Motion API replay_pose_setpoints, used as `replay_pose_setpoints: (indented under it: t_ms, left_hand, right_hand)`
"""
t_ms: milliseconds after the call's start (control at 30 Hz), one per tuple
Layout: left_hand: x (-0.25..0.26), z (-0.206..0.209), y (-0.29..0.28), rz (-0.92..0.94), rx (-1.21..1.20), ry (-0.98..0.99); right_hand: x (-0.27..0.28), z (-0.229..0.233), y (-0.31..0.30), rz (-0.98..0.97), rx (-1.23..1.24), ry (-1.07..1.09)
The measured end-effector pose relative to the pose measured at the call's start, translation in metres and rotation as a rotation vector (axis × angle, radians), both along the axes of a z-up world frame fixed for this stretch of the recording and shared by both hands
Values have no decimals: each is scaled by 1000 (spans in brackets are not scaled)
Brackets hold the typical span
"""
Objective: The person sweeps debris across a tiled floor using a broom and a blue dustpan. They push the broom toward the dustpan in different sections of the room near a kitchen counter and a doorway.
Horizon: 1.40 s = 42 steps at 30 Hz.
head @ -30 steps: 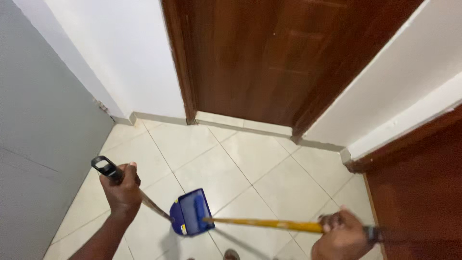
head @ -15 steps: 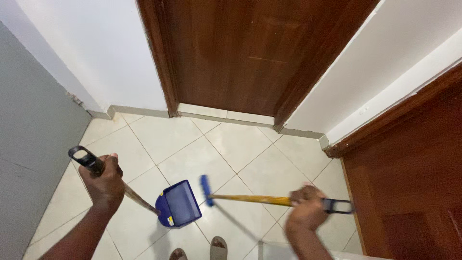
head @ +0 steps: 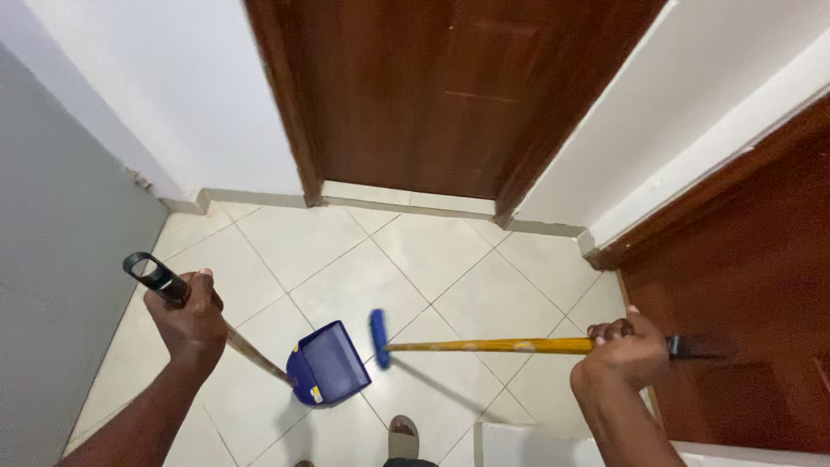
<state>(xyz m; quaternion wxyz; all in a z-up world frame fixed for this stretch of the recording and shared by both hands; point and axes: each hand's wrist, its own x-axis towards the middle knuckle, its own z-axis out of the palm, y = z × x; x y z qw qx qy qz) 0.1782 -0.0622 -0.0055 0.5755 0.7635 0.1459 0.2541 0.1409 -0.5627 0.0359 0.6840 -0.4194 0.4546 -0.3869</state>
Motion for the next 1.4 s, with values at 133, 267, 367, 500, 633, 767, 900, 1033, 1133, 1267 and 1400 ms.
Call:
replay_pose_setpoints:
  t_ms: [133,267,367,500,633,767,900,1033,1133,1267,1400]
  left_hand:
    - [11,-19,7,74,-146,60]
    - [14,-22,13,100,-171,100]
    - [14,-24,7,92,-157,80]
    - [-9,-13,15,30,-136,-8]
    - [-22,6,36,30,-123,34]
    - [-36,13,58,97,-64,22]
    - [-31,10,92,159,29,-43]
    - [-21,2,155,245,36,-101]
    - [-18,-13,213,400,56,-43]
    - [-32,-31,282,536,-185,-146]
    - [-42,-40,325,571,-280,-239]
  right_hand:
    - [-19,-12,21,2,-117,52]
    - [-30,-10,72,18,-121,81]
    - [-30,-20,126,199,-109,-150]
    - [-50,-8,168,180,11,-11]
    - [-48,-3,148,4,9,-18]
    - [-46,-23,116,71,60,-162]
    - [-31,-9,148,178,-61,-233]
    - [-26,32,206,86,-127,-155]
    - [-16,43,233,113,-154,-166]
    - [2,49,266,89,-112,-79]
    - [24,53,300,205,-91,-138]
